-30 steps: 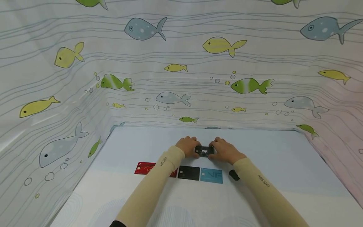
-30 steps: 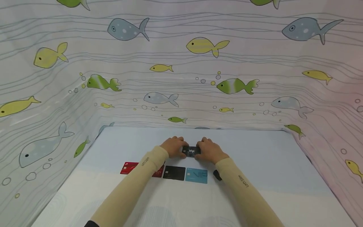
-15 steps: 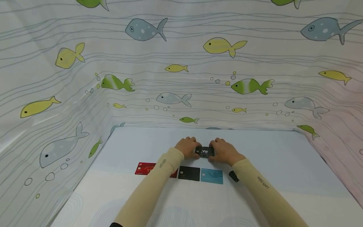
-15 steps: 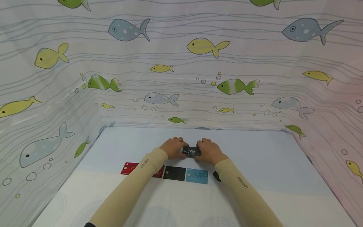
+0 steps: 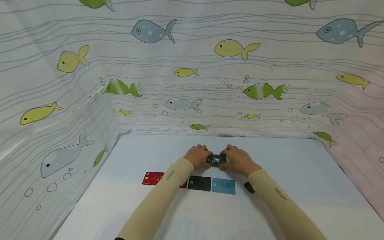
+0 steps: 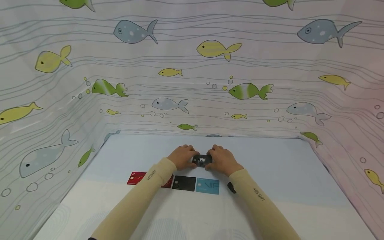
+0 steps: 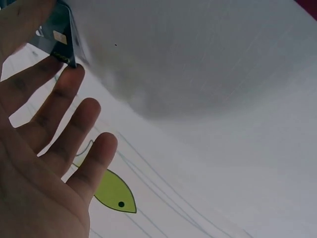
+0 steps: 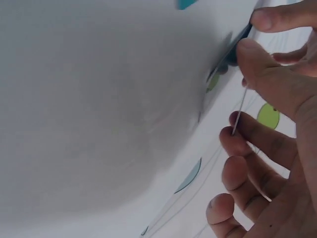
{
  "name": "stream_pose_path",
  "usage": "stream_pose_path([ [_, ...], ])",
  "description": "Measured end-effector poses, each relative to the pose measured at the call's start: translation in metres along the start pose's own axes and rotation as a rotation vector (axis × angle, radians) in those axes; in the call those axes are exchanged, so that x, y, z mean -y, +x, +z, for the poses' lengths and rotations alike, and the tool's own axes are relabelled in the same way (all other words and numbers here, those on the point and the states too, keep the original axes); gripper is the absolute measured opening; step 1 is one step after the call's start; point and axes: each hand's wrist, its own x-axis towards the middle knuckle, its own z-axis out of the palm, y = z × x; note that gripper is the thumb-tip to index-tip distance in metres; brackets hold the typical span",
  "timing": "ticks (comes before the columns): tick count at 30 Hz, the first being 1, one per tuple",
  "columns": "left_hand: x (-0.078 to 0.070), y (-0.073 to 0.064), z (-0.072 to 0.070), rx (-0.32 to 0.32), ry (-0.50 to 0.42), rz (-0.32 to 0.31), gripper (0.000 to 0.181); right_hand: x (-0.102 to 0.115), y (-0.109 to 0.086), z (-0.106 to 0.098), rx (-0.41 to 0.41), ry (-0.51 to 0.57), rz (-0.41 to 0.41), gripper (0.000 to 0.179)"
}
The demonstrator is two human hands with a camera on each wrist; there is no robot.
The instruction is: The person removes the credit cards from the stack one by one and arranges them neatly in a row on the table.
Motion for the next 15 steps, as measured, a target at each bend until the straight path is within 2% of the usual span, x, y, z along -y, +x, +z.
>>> stream_pose_path([
  [7, 0.002, -0.005, 0.003, -0.016, -0.102, 0.008, 0.062, -0.008, -0.005, 0.0, -0.019, -0.007, -0.021, 0.057],
  [15, -0.002, -0.013, -0.003, -0.092, -0.131, 0.065, 0.063, -0.018, -0.018, -0.006, -0.038, 0.052, -0.057, 0.058],
])
